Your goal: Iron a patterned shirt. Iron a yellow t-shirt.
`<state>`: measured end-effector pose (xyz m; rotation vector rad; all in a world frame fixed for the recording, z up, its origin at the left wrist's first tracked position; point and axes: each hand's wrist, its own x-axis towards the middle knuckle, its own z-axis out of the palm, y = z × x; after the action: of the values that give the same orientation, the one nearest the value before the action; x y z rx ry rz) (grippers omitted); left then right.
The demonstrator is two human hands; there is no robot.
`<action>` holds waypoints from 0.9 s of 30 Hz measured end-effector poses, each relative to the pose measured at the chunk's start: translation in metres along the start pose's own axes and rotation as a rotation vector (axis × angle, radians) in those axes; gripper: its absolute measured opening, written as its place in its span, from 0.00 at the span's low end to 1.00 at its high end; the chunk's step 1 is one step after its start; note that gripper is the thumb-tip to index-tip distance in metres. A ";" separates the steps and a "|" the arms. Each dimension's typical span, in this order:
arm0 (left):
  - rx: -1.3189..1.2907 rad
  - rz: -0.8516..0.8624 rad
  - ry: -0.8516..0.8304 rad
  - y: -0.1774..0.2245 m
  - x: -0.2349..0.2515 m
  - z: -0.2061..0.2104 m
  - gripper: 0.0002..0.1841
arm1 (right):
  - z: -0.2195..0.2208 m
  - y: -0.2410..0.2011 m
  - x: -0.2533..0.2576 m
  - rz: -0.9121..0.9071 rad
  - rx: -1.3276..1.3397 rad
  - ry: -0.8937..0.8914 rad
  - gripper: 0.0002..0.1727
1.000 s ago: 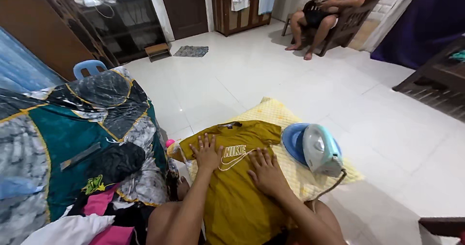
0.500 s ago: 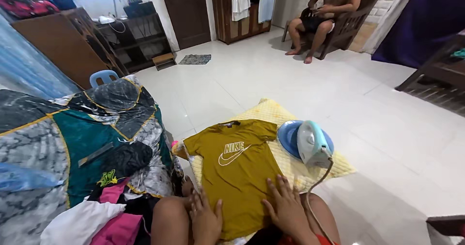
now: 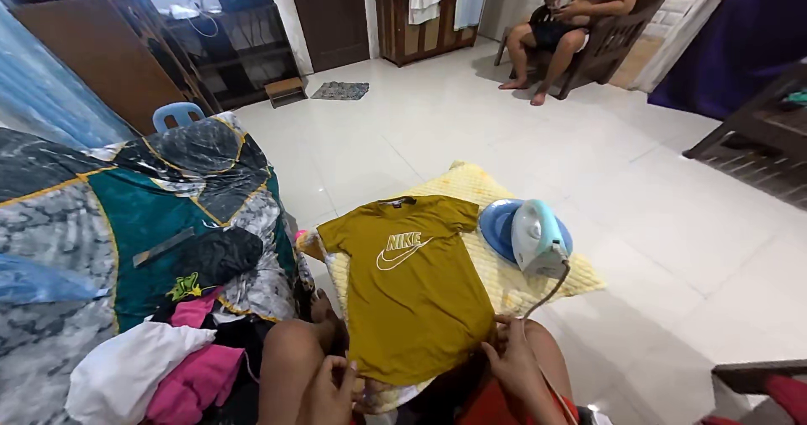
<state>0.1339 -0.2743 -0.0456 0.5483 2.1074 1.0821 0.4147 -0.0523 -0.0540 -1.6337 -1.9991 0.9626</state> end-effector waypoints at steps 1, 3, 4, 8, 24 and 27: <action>-0.063 0.034 0.017 0.001 0.001 -0.002 0.15 | -0.005 -0.001 0.002 0.016 0.013 -0.041 0.37; -0.145 0.121 0.035 0.002 0.002 -0.003 0.10 | -0.016 -0.003 0.005 0.038 0.018 -0.111 0.29; -0.190 0.166 0.024 0.002 0.003 -0.002 0.08 | -0.023 -0.006 0.006 0.039 0.012 -0.116 0.25; -0.229 0.292 -0.123 -0.002 0.002 -0.004 0.23 | -0.039 -0.009 0.005 -0.036 0.014 -0.077 0.22; 0.446 0.370 -0.061 -0.009 -0.008 -0.015 0.12 | 0.015 0.010 -0.027 -0.223 -0.344 0.201 0.26; 0.458 0.418 -0.013 -0.009 -0.003 -0.016 0.11 | 0.009 0.008 -0.027 -0.249 -0.355 0.201 0.25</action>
<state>0.1233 -0.2899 -0.0448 1.2547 2.2945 0.7938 0.4208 -0.0795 -0.0622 -1.5274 -2.2529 0.3541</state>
